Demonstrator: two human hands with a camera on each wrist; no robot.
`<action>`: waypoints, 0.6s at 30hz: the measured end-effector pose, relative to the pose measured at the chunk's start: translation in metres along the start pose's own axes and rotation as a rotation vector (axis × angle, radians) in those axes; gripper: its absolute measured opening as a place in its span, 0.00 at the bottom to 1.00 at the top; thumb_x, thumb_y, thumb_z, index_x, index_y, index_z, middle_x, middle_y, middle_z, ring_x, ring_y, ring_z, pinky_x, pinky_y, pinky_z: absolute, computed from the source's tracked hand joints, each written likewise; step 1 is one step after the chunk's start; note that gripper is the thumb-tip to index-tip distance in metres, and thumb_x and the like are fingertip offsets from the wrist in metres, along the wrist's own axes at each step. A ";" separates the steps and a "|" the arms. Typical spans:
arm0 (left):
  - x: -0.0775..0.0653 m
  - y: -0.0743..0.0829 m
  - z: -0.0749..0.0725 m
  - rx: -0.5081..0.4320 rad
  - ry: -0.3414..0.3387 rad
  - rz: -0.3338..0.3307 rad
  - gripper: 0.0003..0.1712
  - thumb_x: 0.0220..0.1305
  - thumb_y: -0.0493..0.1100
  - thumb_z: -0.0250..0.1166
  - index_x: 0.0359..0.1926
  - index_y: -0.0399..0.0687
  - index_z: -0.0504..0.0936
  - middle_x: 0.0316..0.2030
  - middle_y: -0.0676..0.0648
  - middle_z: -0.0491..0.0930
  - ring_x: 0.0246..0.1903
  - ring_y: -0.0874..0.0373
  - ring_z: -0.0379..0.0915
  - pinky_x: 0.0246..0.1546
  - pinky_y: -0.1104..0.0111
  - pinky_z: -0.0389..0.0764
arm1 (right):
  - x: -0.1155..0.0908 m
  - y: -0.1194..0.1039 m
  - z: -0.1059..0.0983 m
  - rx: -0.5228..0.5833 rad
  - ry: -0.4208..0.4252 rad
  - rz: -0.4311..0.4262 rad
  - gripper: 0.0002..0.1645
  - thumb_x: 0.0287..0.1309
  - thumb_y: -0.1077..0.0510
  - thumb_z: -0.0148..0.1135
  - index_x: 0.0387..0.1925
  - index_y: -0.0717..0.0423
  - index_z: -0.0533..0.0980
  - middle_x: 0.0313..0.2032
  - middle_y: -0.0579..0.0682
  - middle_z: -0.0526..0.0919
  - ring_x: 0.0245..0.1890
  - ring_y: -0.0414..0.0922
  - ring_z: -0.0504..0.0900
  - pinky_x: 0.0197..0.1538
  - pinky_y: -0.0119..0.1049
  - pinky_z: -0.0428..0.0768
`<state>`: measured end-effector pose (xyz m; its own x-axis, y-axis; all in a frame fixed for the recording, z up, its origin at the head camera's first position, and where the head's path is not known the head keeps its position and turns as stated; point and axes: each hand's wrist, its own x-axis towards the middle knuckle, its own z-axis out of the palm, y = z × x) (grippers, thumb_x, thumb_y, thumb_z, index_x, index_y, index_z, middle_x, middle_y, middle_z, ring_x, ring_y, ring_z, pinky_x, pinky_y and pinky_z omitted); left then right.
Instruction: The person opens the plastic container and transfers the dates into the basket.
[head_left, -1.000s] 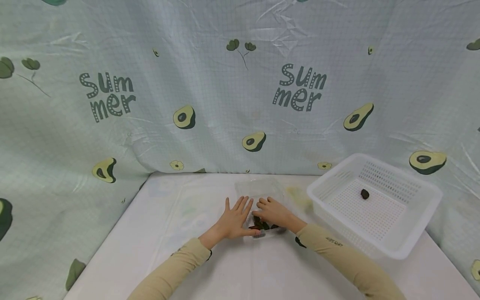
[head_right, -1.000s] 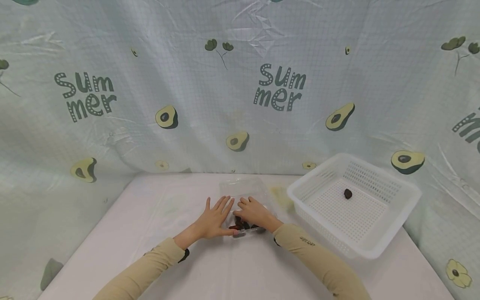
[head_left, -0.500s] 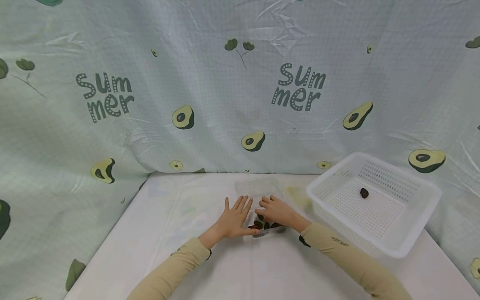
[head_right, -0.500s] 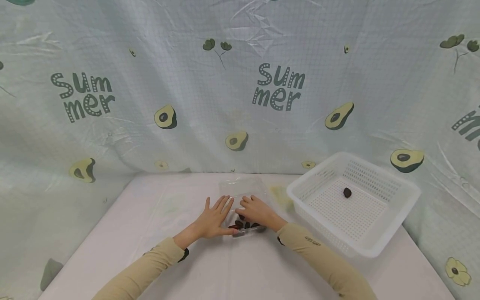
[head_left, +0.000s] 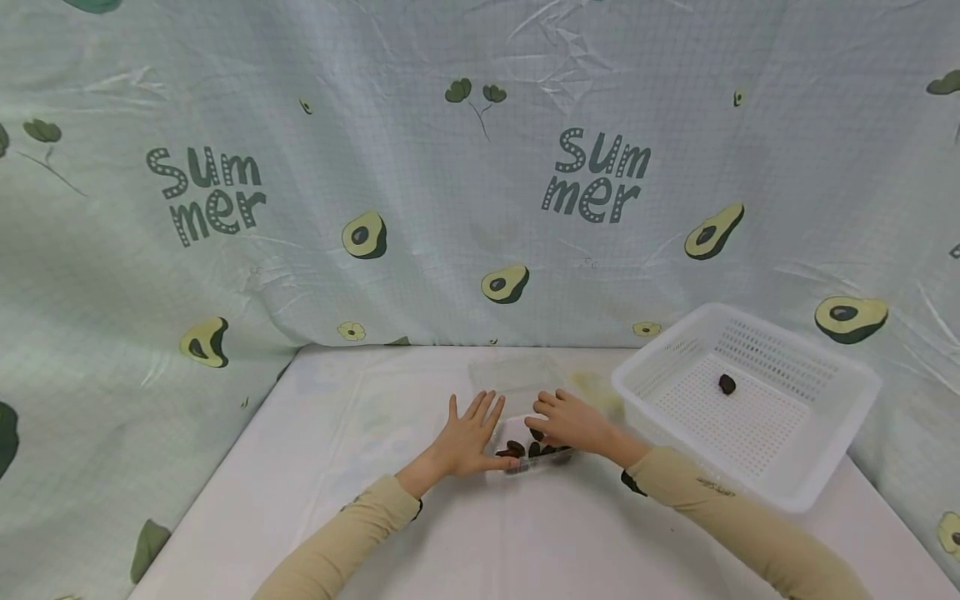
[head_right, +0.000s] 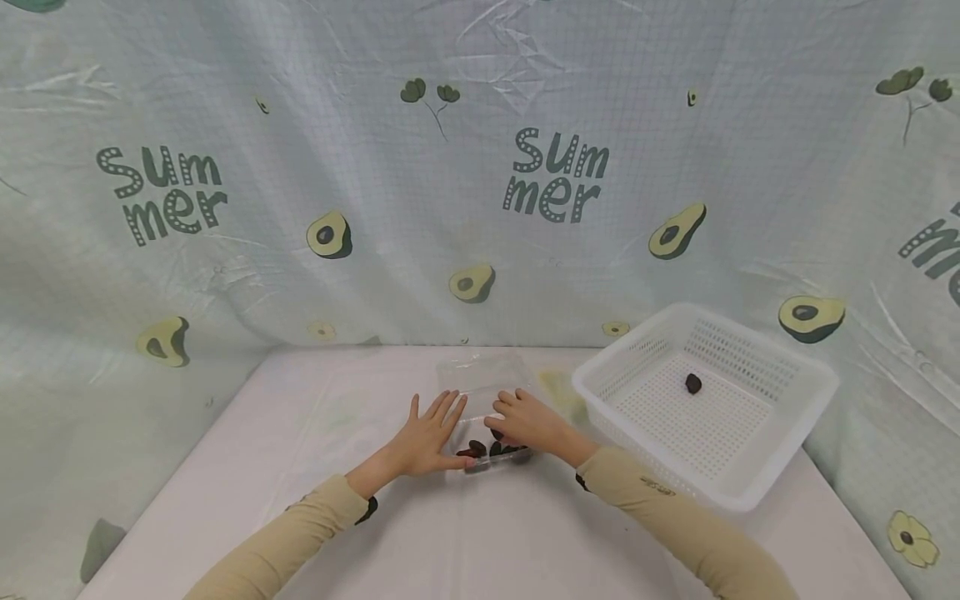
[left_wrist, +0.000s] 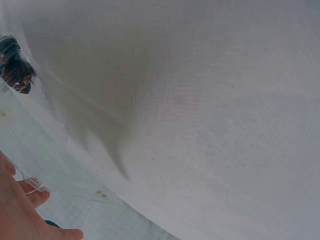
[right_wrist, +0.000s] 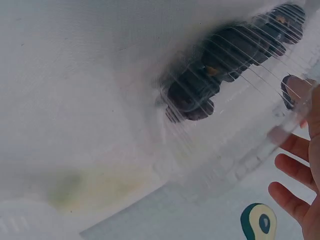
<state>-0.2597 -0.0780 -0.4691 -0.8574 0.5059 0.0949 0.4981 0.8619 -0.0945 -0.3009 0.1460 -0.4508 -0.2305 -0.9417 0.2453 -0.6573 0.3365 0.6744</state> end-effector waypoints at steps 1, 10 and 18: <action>0.000 0.000 0.000 -0.001 0.000 0.000 0.57 0.50 0.79 0.39 0.69 0.45 0.42 0.68 0.40 0.46 0.68 0.46 0.43 0.56 0.37 0.49 | -0.001 0.001 -0.002 -0.003 0.011 -0.003 0.18 0.46 0.39 0.61 0.39 0.39 0.73 0.35 0.42 0.77 0.36 0.40 0.71 0.34 0.32 0.69; 0.000 0.000 0.000 0.005 0.001 0.005 0.58 0.50 0.79 0.39 0.69 0.44 0.42 0.68 0.40 0.46 0.68 0.46 0.42 0.56 0.37 0.49 | -0.015 0.009 -0.015 0.003 0.042 0.011 0.20 0.42 0.41 0.66 0.36 0.42 0.72 0.34 0.42 0.77 0.36 0.40 0.70 0.34 0.33 0.67; -0.001 -0.001 0.000 0.028 0.006 0.003 0.58 0.49 0.80 0.38 0.69 0.45 0.42 0.68 0.41 0.47 0.68 0.47 0.43 0.56 0.37 0.50 | -0.027 0.019 -0.037 -0.006 0.032 0.041 0.23 0.40 0.40 0.67 0.36 0.45 0.69 0.36 0.43 0.77 0.39 0.41 0.72 0.35 0.33 0.69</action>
<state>-0.2593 -0.0789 -0.4690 -0.8548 0.5091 0.1007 0.4972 0.8590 -0.1222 -0.2808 0.1782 -0.4185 -0.2342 -0.9265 0.2945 -0.6437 0.3748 0.6673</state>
